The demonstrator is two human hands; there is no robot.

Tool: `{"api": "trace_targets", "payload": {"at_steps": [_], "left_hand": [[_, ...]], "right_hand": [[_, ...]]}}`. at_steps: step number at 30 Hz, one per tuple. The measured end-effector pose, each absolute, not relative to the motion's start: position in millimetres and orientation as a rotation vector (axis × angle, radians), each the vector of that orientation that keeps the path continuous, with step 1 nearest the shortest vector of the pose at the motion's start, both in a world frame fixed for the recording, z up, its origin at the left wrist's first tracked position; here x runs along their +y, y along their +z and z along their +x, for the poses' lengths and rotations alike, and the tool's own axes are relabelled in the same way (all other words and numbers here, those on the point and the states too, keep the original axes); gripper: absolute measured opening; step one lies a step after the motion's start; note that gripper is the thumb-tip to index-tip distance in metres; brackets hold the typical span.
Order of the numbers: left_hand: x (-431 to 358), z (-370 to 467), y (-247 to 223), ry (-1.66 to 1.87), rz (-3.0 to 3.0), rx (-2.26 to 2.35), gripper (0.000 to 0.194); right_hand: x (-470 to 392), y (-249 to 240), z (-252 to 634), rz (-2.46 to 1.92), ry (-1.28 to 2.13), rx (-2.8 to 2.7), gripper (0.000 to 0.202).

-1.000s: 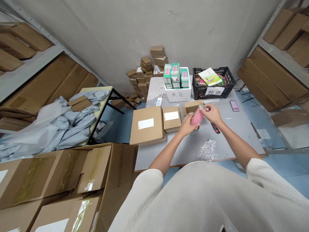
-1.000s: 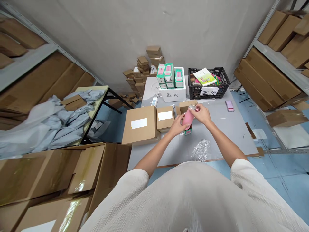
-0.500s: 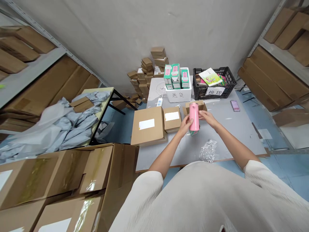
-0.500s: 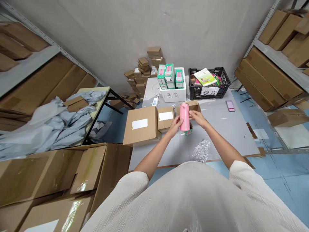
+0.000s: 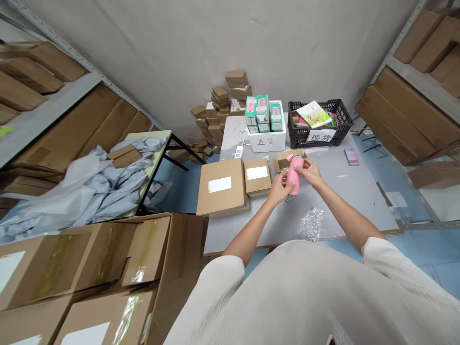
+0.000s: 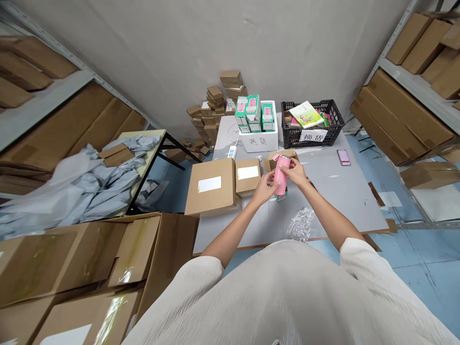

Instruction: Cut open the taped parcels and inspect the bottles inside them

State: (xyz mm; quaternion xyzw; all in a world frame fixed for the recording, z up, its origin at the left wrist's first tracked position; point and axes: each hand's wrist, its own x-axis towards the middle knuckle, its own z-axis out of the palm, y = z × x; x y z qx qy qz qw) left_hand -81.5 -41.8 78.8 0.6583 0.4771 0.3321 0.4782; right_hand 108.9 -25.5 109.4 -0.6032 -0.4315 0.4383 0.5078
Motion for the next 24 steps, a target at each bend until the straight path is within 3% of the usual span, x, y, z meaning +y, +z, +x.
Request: {"api": "trace_targets", "payload": {"at_steps": [4,15,18,24], "left_hand": [[-50.0,-74.7,91.9,0.749,1.777,1.323,0.079],[-42.7,-81.0,73.1,0.774,1.578,0.966,0.077],[-50.1,-77.1,78.3,0.761,1.658,1.091,0.073],[-53.9,-68.8,90.4,0.705,1.795,1.332,0.086]], "right_hand": [[-24.2,109.0,105.6,-1.585,0.9,-1.078,0.069],[-29.6,122.5,113.0,-1.338,1.109,-1.167,0.064],[-29.6,122.5,109.2,-1.467,0.977,-1.153,0.06],[-29.1,122.8,103.1,-1.7,0.775,-1.203,0.052]]}}
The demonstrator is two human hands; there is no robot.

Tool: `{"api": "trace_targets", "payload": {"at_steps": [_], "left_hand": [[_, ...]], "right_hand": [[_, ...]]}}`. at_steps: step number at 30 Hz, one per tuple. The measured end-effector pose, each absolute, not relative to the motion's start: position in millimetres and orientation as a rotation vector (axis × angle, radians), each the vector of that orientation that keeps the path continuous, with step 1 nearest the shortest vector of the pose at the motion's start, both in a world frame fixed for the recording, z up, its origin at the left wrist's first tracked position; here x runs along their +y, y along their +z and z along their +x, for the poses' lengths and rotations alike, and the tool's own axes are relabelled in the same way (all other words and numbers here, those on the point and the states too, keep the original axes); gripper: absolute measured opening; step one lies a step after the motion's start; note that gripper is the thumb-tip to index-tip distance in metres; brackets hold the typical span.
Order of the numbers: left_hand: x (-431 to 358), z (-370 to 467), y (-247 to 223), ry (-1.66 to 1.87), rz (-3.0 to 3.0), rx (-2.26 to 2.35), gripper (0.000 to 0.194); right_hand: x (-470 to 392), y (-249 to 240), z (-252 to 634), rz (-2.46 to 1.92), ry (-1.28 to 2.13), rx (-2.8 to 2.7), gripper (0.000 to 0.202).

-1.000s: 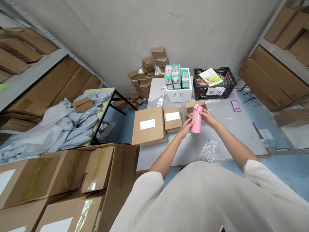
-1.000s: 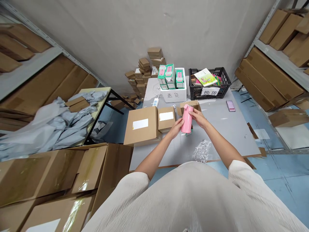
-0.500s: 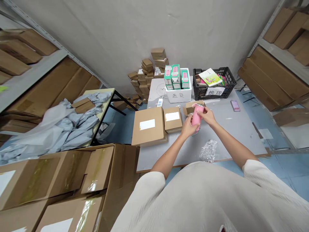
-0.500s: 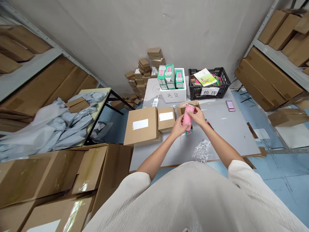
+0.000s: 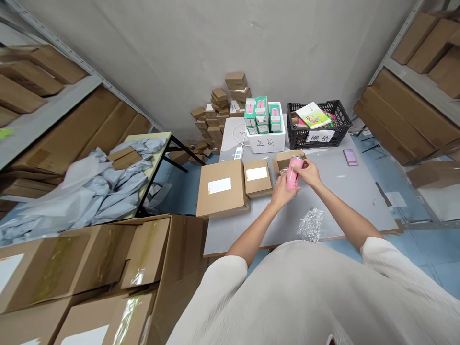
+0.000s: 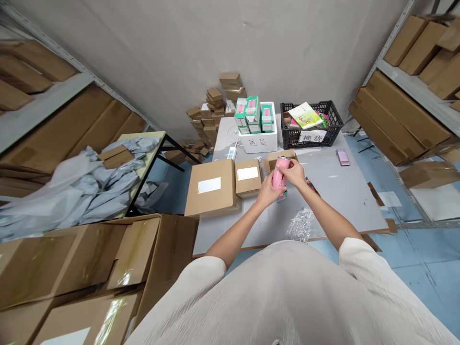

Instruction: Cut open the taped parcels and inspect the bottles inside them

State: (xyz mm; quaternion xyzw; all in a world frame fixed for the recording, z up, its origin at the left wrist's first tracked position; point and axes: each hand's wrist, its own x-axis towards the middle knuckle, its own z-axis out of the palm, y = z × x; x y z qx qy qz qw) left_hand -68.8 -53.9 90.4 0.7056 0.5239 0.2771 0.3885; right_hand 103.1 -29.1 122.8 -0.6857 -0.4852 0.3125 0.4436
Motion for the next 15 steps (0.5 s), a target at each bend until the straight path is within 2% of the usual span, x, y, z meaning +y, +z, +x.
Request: {"api": "trace_targets", "payload": {"at_steps": [3,6,11,15], "left_hand": [[-49.0,-71.3,85.5,0.744,1.706,1.278,0.079],[-43.6,-74.7,74.2,0.805,1.481,1.125,0.085],[-39.0,-75.8,61.0,0.819,1.269,0.85,0.094],[-42.0,-74.2,66.3,0.816,1.349,0.945,0.085]], "right_hand": [[-27.6,121.5,106.0,-1.575,0.849,-1.202,0.061],[-26.5,121.4,111.3,-1.423,0.972,-1.186,0.068],[-28.4,121.0,115.4,-1.406,1.167,-1.138,0.062],[-27.9,116.3,111.4,-1.432,1.164,-1.065,0.061]]}}
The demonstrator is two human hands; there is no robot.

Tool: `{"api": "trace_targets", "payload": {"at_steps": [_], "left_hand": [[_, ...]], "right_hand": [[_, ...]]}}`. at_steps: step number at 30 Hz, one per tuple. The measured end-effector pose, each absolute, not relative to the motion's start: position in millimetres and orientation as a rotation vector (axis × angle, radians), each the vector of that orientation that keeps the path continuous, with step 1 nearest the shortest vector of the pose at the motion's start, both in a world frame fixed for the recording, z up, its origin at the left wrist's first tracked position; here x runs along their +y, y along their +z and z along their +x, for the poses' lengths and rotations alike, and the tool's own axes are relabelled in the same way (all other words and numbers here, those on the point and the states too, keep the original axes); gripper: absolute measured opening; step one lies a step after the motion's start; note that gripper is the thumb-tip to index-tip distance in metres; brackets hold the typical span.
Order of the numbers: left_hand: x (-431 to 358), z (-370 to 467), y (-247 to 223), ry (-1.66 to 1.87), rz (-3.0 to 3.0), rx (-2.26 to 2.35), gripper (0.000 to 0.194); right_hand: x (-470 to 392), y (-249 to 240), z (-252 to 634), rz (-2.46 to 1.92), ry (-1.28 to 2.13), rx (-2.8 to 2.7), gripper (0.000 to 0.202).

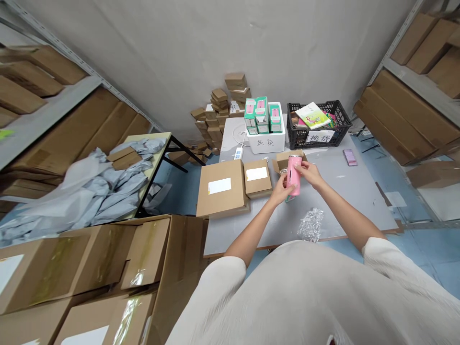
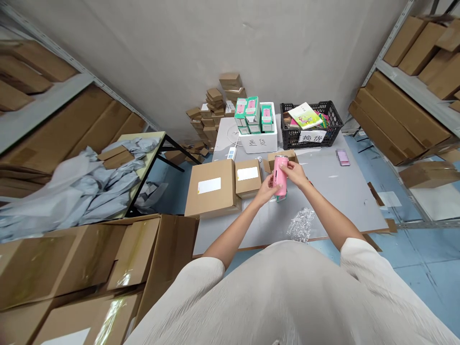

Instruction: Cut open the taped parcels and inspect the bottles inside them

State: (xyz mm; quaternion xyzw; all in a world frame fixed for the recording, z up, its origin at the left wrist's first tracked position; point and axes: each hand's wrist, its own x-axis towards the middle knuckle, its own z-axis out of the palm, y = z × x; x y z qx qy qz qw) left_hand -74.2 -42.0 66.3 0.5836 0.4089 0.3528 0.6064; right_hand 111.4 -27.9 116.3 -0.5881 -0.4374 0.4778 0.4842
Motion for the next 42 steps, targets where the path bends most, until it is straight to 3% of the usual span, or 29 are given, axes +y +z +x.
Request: {"api": "trace_targets", "payload": {"at_steps": [8,16,20,26,31,42], "left_hand": [[-47.2,-66.5,75.6,0.887,1.481,1.247,0.088],[-33.4,-77.8,72.8,0.885,1.194,0.769,0.088],[-36.7,-79.7,80.5,0.77,1.123,0.663,0.078],[-38.3,-74.6,84.3,0.707,1.263,0.892,0.065],[-35.2,-69.6,80.1,0.773,1.321,0.994,0.076],[-36.6,-75.8,86.6,0.63,0.798,0.692,0.066]], "right_hand": [[-28.3,115.3,101.0,-1.517,0.959,-1.042,0.057],[-27.8,114.5,118.6,-1.325,1.255,-0.88,0.061],[-27.5,122.1,120.9,-1.29,1.39,-0.877,0.064],[-25.7,125.6,113.2,-1.46,1.242,-0.779,0.057],[-24.7,126.8,110.5,-1.536,1.149,-0.735,0.058],[-29.6,132.1,119.0,-1.449,1.529,-0.621,0.04]]}}
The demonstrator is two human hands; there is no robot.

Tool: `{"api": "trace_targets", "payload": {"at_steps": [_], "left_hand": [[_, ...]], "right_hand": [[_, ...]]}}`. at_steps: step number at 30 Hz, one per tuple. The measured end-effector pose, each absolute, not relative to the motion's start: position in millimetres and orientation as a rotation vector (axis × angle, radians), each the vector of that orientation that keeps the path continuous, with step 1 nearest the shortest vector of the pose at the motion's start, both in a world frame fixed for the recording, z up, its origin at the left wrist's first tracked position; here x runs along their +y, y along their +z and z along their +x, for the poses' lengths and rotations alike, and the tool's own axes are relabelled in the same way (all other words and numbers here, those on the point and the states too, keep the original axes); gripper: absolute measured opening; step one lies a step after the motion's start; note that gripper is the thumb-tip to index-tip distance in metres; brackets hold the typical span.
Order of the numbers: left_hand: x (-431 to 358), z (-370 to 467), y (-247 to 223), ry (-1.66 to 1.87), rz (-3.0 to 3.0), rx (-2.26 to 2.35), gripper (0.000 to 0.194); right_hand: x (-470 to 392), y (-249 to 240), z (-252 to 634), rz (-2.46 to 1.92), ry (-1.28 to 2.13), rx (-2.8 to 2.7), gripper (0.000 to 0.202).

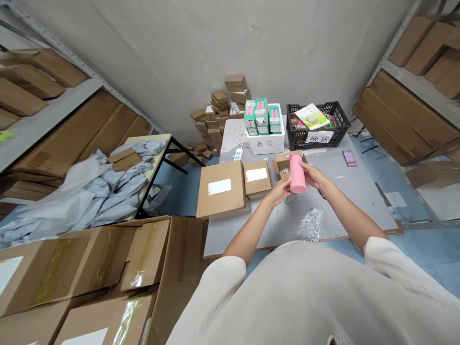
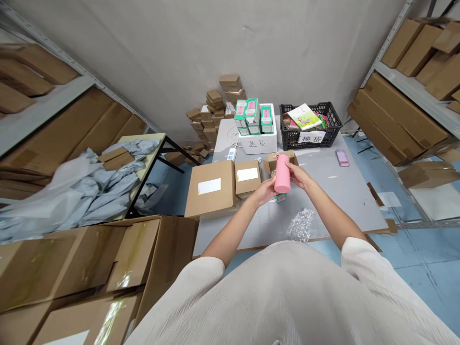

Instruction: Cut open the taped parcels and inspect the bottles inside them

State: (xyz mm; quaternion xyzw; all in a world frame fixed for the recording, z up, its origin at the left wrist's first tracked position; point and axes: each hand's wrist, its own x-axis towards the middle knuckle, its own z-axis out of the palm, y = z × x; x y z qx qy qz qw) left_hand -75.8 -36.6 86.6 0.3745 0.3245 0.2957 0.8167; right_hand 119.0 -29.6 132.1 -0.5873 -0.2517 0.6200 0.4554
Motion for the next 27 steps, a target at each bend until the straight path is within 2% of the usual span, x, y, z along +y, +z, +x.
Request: {"api": "trace_targets", "payload": {"at_steps": [7,14,20,24,27], "left_hand": [[-36.2,-74.1,87.0,0.589,0.823,0.698,0.062],[-36.9,-80.4,91.6,0.578,0.984,0.756,0.07],[-34.7,-82.9,91.0,0.79,1.468,0.972,0.082],[-36.3,-82.4,85.5,0.92,1.55,1.03,0.081],[-39.2,-83.9,82.2,1.018,1.583,1.077,0.073]], "right_hand": [[-29.0,127.2,119.5,-1.471,1.542,-0.622,0.042],[-35.7,132.7,117.5,-1.401,1.433,-0.707,0.053],[-44.1,150.1,108.8,-1.192,1.281,-0.973,0.079],[-55.2,160.2,101.4,-1.168,1.207,-1.184,0.084],[-68.6,163.4,96.5,-1.151,1.16,-1.336,0.079]]}}
